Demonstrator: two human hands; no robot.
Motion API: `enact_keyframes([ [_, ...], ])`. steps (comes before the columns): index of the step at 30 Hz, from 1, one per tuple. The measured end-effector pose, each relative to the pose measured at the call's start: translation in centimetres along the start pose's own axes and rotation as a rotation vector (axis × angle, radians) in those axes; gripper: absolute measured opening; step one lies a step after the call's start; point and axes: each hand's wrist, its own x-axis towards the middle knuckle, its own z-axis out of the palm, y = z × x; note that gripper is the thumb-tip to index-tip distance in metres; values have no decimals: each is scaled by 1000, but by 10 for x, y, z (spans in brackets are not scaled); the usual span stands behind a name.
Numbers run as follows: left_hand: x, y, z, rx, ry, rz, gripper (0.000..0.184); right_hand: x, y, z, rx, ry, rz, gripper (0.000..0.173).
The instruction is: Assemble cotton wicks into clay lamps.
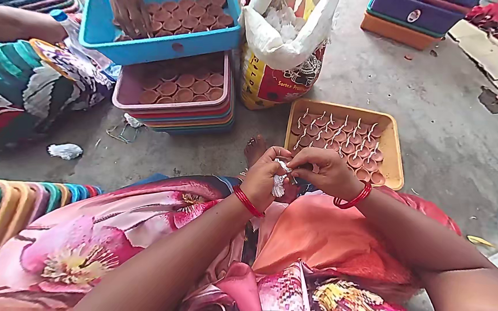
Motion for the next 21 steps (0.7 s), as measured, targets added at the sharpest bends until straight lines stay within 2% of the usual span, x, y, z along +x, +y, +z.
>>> enact_keyframes([
  [17, 2, -3, -1, 65, 13, -6, 29, 2, 4, 3, 7, -40, -52, 5],
  [21, 2, -3, -1, 67, -3, -9, 29, 1, 4, 0, 13, -88, 8, 8],
])
